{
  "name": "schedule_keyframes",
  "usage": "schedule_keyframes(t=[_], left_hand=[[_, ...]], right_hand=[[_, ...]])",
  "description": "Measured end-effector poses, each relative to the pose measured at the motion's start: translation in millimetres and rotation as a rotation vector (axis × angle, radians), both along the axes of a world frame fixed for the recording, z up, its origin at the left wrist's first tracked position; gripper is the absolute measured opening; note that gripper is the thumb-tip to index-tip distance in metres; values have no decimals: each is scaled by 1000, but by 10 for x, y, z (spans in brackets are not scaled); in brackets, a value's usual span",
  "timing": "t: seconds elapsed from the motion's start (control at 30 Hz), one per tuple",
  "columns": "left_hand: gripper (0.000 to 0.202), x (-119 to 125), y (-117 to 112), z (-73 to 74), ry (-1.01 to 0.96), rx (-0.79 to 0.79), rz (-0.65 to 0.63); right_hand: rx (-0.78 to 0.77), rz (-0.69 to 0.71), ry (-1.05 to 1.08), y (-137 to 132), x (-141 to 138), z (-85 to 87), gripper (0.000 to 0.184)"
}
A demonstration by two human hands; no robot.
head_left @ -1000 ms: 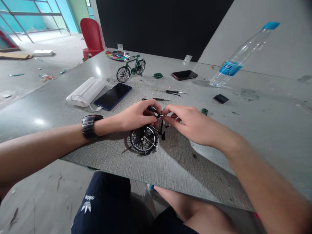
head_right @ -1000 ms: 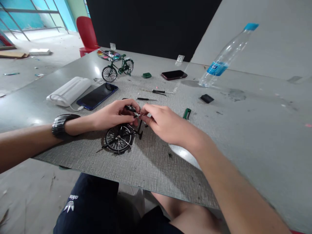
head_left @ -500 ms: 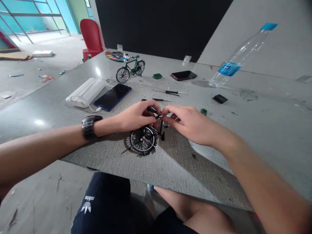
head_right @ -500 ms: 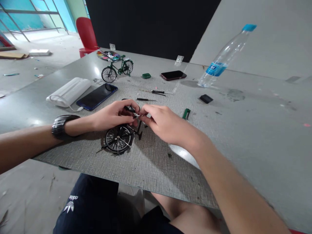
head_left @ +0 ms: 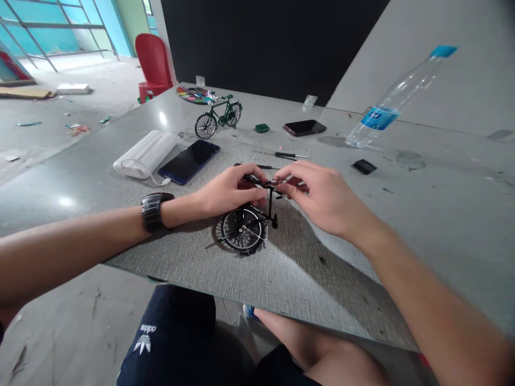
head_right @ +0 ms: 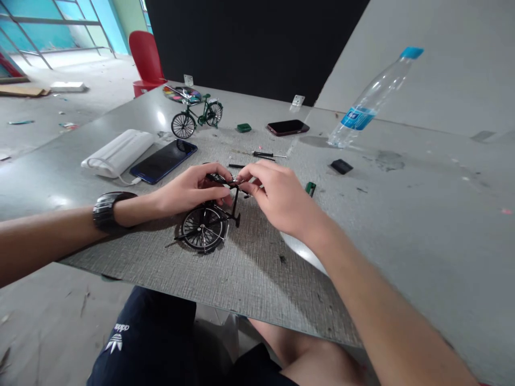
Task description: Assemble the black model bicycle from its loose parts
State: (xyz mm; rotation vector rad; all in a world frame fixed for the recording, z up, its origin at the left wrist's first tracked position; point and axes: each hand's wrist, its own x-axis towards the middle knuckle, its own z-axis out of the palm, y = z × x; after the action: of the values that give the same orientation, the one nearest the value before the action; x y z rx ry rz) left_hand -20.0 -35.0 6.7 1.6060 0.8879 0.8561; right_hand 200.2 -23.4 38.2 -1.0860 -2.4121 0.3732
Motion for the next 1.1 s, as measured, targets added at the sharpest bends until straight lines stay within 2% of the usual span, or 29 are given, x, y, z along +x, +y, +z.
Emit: schedule_keyframes(t=[0.17,0.33,0.53,0.73,0.83,0.97,1.1], left_hand=[[16,13,-8,1,7,46,8],[11,10,-7,-20,-16,9,21],[45,19,-25,-47,-88,-20,59],[38,25,-36,-44,-94,-58,110],[38,8,-22,14,-83,34,163],[60,-42,12,145,-63,231,299],[75,-109,6,273,30,351,347]], right_hand=[[1,-20,55,20,-10,1,17],[14,-87,136,29,0,-16,22],[41,-81,159,9,-11,0,27],[112,-116,201,10,-14,8,23],[146,-142,252,15,-4,4,20],[178,-167,284,4,0,10,18],[242,-167,295,-21,-2,34,20]])
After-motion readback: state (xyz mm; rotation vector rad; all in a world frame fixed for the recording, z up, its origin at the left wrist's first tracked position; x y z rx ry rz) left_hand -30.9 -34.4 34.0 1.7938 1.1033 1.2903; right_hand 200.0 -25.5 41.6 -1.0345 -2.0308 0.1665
